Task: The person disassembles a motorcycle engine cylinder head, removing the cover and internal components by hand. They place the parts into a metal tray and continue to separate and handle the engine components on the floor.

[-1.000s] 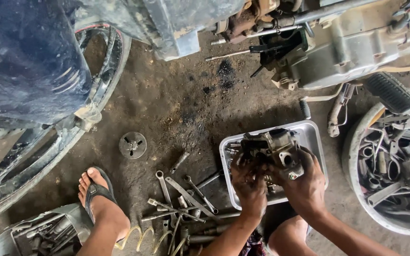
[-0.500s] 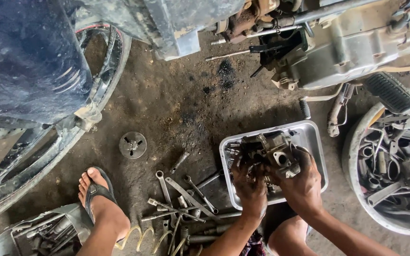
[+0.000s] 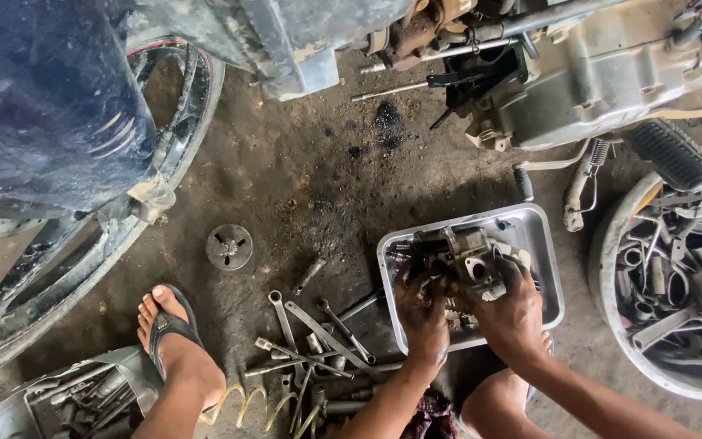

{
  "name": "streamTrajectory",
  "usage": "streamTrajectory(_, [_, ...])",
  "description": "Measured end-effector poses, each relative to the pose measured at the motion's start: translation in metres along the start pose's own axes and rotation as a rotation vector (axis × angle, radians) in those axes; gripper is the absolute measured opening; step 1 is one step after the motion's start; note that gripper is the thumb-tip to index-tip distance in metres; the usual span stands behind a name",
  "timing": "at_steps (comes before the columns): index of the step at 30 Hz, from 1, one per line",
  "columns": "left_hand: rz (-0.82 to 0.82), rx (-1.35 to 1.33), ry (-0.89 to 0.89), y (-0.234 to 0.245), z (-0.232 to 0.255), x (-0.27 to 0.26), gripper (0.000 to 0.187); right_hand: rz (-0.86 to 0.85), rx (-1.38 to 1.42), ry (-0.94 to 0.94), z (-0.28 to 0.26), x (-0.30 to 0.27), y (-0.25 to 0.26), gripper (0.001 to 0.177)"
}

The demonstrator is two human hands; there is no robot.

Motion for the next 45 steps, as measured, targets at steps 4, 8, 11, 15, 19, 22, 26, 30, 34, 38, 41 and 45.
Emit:
streamTrajectory(4, [0.016, -0.107, 0.063, 0.000, 0.003, 0.002, 0.023, 0.017, -0.003, 0.029, 0.005, -0.002, -0.002, 0.063])
streamTrajectory(8, [-0.001, -0.145, 0.113, 0.000, 0.013, 0.004, 0.028, 0.026, -0.004, 0.015, -0.001, -0.004, 0.000, 0.066])
streamTrajectory(11, [-0.030, -0.179, -0.078, -0.001, -0.010, -0.002, 0.022, 0.050, 0.005, 0.084, 0.008, -0.002, -0.002, 0.060])
streamTrajectory(15, [-0.057, -0.222, 0.053, -0.001, 0.010, 0.004, 0.031, 0.077, 0.004, 0.163, 0.015, 0.002, -0.005, 0.060])
streamTrajectory(19, [-0.021, -0.281, 0.118, -0.002, 0.013, 0.006, 0.035, 0.079, 0.018, 0.123, 0.002, 0.000, 0.000, 0.065])
streamTrajectory(22, [-0.024, -0.274, 0.116, -0.001, 0.006, 0.006, 0.034, 0.096, 0.015, 0.140, 0.007, 0.001, -0.002, 0.065])
streamTrajectory(26, [-0.028, -0.168, 0.071, 0.003, 0.008, 0.007, 0.028, 0.086, 0.023, 0.184, 0.011, 0.002, -0.005, 0.063])
streamTrajectory(30, [-0.036, -0.199, 0.048, 0.002, 0.008, 0.007, 0.030, 0.086, -0.009, 0.189, 0.007, 0.000, -0.003, 0.061])
streamTrajectory(34, [-0.060, -0.424, 0.219, 0.001, 0.017, 0.010, 0.051, 0.114, 0.009, 0.259, 0.009, 0.003, -0.004, 0.061])
streamTrajectory(38, [-0.076, -0.389, 0.194, 0.001, 0.024, 0.010, 0.055, 0.092, 0.001, 0.225, 0.007, 0.003, -0.003, 0.061])
streamTrajectory(41, [-0.072, -0.358, 0.204, 0.001, 0.014, 0.009, 0.052, 0.108, 0.002, 0.271, 0.004, 0.001, -0.001, 0.061])
streamTrajectory(45, [-0.077, -0.095, 0.054, -0.001, 0.020, 0.013, 0.034, 0.126, -0.009, 0.247, 0.006, 0.003, -0.001, 0.059])
Point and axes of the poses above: each hand's wrist, its own x-axis towards the middle knuckle, its own y-axis out of the back of the hand, z = x × y, the point moved 1 cm from there along x, towards the middle knuckle, and after that the axes turned 5 degrees about -z, right-handed, at the moved point
